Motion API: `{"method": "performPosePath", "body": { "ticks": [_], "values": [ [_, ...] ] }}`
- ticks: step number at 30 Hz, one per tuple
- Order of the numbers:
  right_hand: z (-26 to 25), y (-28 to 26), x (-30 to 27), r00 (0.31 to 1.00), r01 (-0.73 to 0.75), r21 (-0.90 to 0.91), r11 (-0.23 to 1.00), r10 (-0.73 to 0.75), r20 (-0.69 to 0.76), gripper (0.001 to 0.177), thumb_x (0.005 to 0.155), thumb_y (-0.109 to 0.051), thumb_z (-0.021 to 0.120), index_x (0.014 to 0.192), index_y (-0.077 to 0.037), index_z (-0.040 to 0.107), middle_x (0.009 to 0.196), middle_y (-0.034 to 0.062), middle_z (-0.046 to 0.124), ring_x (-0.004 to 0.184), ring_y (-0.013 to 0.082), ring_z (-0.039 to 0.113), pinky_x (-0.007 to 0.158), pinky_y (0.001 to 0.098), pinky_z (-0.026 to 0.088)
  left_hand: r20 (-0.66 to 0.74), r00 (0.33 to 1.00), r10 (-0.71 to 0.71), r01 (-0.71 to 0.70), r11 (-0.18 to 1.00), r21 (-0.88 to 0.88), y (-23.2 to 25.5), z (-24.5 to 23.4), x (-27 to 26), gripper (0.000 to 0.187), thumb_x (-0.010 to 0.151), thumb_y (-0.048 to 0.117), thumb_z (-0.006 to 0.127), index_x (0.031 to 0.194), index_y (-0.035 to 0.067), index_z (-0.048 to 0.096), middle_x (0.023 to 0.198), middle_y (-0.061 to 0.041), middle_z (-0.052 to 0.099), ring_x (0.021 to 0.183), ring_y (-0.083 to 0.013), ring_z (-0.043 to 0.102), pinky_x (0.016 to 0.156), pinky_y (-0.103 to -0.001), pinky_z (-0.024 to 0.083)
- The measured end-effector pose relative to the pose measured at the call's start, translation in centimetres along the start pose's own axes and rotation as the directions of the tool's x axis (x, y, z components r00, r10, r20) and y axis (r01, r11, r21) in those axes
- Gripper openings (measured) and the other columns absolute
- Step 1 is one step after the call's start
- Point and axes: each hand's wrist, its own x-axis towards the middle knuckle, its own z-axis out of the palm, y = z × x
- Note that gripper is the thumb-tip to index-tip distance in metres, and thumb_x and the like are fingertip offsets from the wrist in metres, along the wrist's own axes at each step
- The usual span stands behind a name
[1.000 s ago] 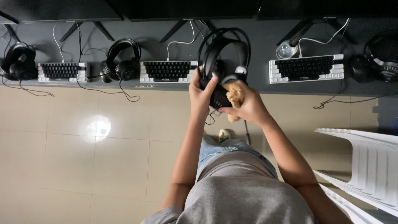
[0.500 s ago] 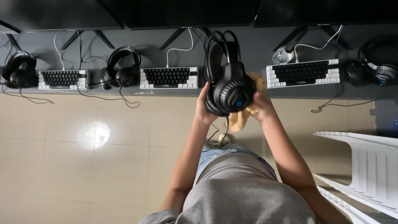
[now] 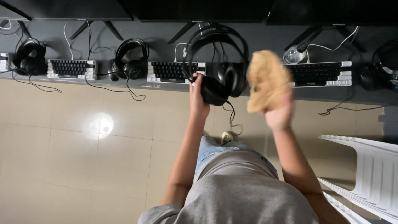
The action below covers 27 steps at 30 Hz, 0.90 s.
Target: Cleaning and wiping computer keyboards and headsets on a long desk.
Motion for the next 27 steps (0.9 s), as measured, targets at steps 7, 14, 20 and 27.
{"method": "performPosePath", "body": {
  "ticks": [7, 14, 20, 27],
  "values": [
    [2.9, 8.6, -1.9, 0.966, 0.178, -0.622, 0.763, -0.016, 0.257, 0.065, 0.118, -0.039, 0.028, 0.165, 0.004, 0.016, 0.174, 0.0248, 0.012, 0.164, 0.0349, 0.007, 0.135, 0.0455, 0.005, 0.024, 0.998, 0.065, -0.07, 0.906, 0.418, -0.8, 6.3, -4.8, 0.056, 0.098, 0.034, 0.063, 0.147, 0.018, 0.04, 0.134, -0.004, 0.057, 0.123, -0.0173, 0.057, 0.102, -0.032, 0.048],
    [-1.8, 14.2, -1.0, 0.905, -0.419, 0.036, 0.907, 0.42, -0.061, 0.046, 0.114, -0.029, 0.045, 0.148, 0.003, 0.048, 0.143, 0.0081, 0.055, 0.129, 0.0159, 0.052, 0.113, 0.0314, 0.042, 0.486, 0.831, 0.272, -0.551, 0.526, 0.647, 0.3, 10.5, -8.7, 0.036, 0.099, 0.013, 0.063, 0.13, 0.005, 0.047, 0.123, -0.008, 0.051, 0.114, -0.0187, 0.05, 0.106, -0.031, 0.042],
    [0.2, 10.7, -2.5, 0.956, -0.283, -0.156, 0.946, 0.265, -0.125, 0.047, 0.117, -0.028, 0.038, 0.149, 0.003, 0.049, 0.138, 0.0125, 0.061, 0.122, 0.0191, 0.057, 0.111, 0.0322, 0.045, 0.398, 0.898, 0.189, -0.413, 0.672, 0.614, -0.9, 9.5, -7.2, 0.024, 0.101, 0.006, 0.06, 0.123, 0.004, 0.051, 0.107, -0.002, 0.051, 0.104, -0.0124, 0.047, 0.098, -0.027, 0.042],
    [3.3, 3.3, -5.8, 0.995, 0.055, -0.712, 0.7, 0.019, 0.095, 0.041, 0.113, -0.018, 0.041, 0.146, 0.004, 0.051, 0.146, 0.0255, 0.058, 0.138, 0.039, 0.058, 0.116, 0.0449, 0.046, 0.307, 0.911, 0.276, -0.412, 0.649, 0.639, 1.7, 10.6, -5.7, 0.017, 0.107, 0.009, 0.052, 0.123, 0.003, 0.054, 0.109, -0.002, 0.055, 0.104, -0.012, 0.048, 0.095, -0.027, 0.042]
  ]
}}
